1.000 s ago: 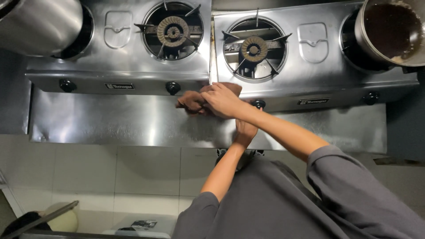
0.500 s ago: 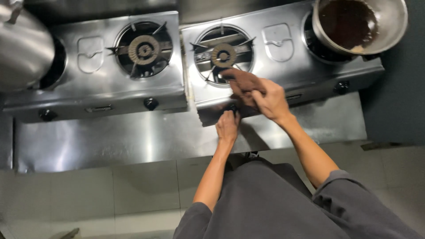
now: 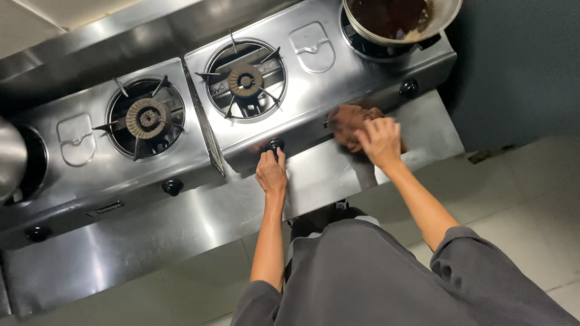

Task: Cleaning a commercial gas stove and the adjacent wall using a brown cloth.

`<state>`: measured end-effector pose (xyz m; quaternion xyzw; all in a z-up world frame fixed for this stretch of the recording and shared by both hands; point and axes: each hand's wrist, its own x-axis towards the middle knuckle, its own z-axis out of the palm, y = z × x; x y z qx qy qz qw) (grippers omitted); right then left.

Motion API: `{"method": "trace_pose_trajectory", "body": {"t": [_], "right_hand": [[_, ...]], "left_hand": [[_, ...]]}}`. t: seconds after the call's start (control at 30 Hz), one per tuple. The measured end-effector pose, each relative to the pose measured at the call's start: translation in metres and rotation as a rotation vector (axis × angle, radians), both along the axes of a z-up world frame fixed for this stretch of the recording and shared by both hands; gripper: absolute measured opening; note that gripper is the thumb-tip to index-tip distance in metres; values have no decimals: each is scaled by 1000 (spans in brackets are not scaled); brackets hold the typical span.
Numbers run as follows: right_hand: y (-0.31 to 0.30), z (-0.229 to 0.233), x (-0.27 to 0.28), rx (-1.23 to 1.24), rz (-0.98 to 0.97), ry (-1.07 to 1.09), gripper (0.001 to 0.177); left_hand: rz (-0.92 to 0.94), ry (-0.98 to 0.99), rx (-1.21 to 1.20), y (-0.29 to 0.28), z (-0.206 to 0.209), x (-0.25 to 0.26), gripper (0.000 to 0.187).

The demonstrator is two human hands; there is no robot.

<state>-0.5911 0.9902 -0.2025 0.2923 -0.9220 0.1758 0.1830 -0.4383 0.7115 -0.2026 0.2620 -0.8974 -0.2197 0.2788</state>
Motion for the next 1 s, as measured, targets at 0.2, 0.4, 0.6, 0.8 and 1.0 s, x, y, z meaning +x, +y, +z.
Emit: {"method": "trace_pose_trajectory", "body": {"t": [0.2, 0.4, 0.6, 0.8, 1.0], "right_hand": [[16, -25, -6, -248, 50, -133, 29], [113, -81, -146, -625, -454, -13, 36], [197, -160, -283, -1036, -427, -656, 55], [199, -178, -300, -860, -440, -594, 58], [172, -125, -274, -938, -577, -704, 66]], "left_hand": [[-15, -13, -28, -4, 2, 3, 29], [15, -74, 11, -3, 12, 7, 34], [480, 297, 456, 14, 3, 15, 52], [403, 138, 337, 32, -36, 12, 63], [483, 28, 417, 28, -21, 1, 67]]}}
